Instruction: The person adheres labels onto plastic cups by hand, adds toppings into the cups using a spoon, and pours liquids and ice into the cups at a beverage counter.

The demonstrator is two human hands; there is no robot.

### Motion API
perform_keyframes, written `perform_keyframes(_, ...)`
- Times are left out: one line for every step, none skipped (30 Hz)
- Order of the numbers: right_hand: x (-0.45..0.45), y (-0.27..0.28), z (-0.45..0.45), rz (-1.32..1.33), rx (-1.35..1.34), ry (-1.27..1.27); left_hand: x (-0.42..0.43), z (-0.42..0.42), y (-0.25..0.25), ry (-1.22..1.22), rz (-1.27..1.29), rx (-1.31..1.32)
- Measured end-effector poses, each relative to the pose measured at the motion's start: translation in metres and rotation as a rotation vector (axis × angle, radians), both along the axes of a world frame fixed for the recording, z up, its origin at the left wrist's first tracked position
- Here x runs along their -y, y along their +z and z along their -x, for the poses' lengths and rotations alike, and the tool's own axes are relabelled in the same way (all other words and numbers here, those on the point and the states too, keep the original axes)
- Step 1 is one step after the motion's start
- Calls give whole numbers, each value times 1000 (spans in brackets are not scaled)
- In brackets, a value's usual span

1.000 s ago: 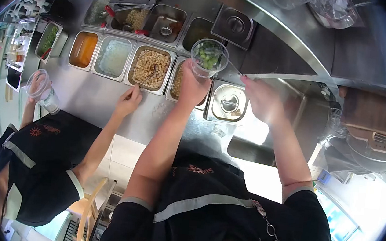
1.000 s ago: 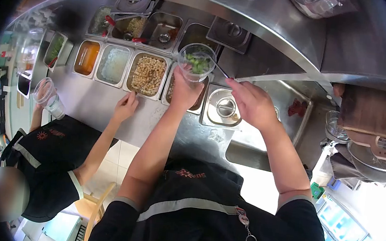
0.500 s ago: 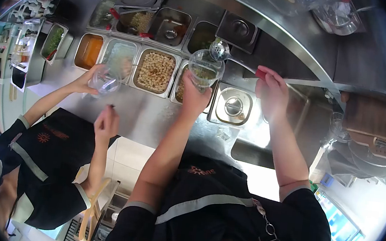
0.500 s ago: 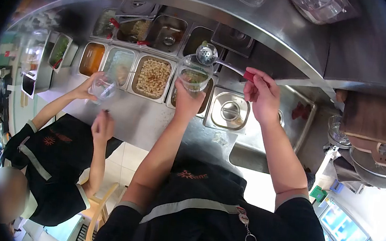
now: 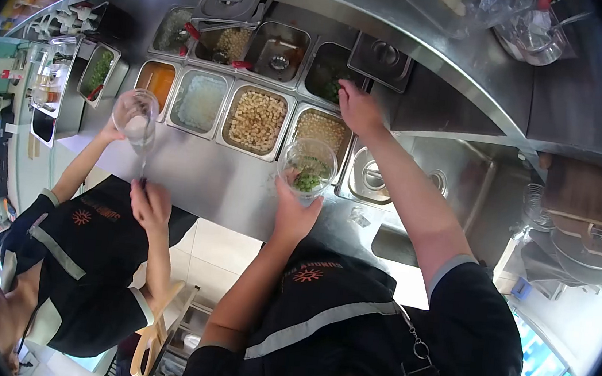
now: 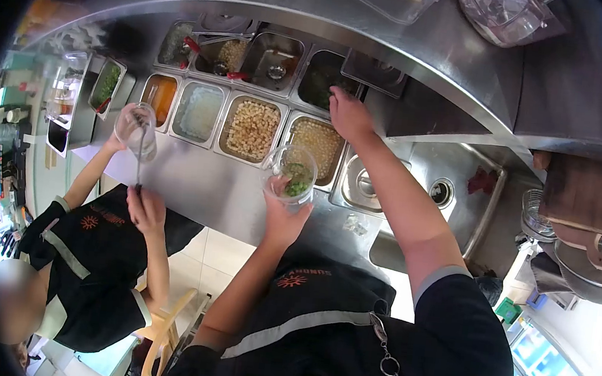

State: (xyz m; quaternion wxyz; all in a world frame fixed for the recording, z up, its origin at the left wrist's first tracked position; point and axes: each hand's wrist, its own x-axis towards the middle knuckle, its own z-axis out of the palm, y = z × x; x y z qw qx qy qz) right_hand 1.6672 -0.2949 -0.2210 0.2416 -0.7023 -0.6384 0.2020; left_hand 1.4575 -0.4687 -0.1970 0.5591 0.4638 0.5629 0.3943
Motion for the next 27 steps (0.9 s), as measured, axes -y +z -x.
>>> perform_keyframes(0, -4, 4, 27, 14, 16, 2, 5, 3, 0, 0, -1)
perform_keyframes(-1, -3, 7, 53, 31, 32, 3, 11, 4, -31, 4, -79)
perform_keyframes(0, 0, 8, 54, 32, 34, 2, 16, 4, -45, 7, -117)
perform_keyframes(0, 3, 7, 103, -74, -11, 2, 21, 4, -59, 10, -155)
perform_keyframes(1, 8, 7, 152, -179, -57, 1, 25, 4, -46, 14, -129)
perform_keyframes(4, 14, 7, 153, -177, -54, 0, 27, 4, -33, 21, -108)
perform_keyframes(6, 20, 7, 181, -276, -122, -1, 30, 4, -21, 27, -88)
perform_keyframes(8, 21, 4, 209, -376, -190, -1, 32, 4, -8, 34, -67)
perform_keyframes(10, 19, 1, 208, -374, -189, -3, 34, 3, 9, 29, -78)
perform_keyframes(12, 19, -2, 198, -422, -199, -5, 36, 2, 18, 24, -82)
perform_keyframes(13, 19, -6, 186, -470, -210, -6, 38, 1, 26, 20, -87)
perform_keyframes(13, 19, -10, 183, -469, -211, -8, 40, 0, 42, 18, -56)
perform_keyframes(14, 19, -13, 189, -554, -242, -9, 41, -2, 47, 14, -41)
perform_keyframes(15, 15, -19, 198, -640, -273, -11, 43, -2, 53, 11, -26)
perform_keyframes(16, 11, -24, 195, -642, -275, -13, 44, -2, 41, -1, -49)
perform_keyframes(16, 7, -29, 178, -753, -289, -17, 46, -3, 34, -10, -59)
perform_keyframes(16, 7, -32, 160, -864, -301, -23, 46, 3, 27, -19, -70)
perform_keyframes(17, 8, -35, 155, -864, -301, -29, 47, 8, -29, -19, -174)
perform_keyframes(20, 8, -37, 156, -983, -365, -36, 47, 13, -85, -21, -278)
perform_keyframes(23, 12, -38, 155, -1102, -427, -44, 45, 20, -87, -26, -276)
perform_keyframes(27, 25, -35, 150, -1101, -426, -53, 43, 25, -134, 24, -323)
perform_keyframes(34, 39, -34, 138, -1124, -449, -62, 40, 28, -180, 73, -370)
perform_keyframes(39, 57, -30, 125, -1148, -469, -71, 36, 25, -179, 66, -368)
perform_keyframes(46, 73, -28, 120, -1146, -467, -79, 32, 19, -202, 63, -419)
perform_keyframes(53, 88, -25, 92, -1149, -454, -88, 26, 15, -225, 59, -469)
perform_keyframes(61, 103, -23, 65, -1151, -444, -99, 19, 12, -224, 56, -467)
perform_keyframes(68, 115, -20, 74, -1128, -451, -110, 8, 11, -218, 39, -501)
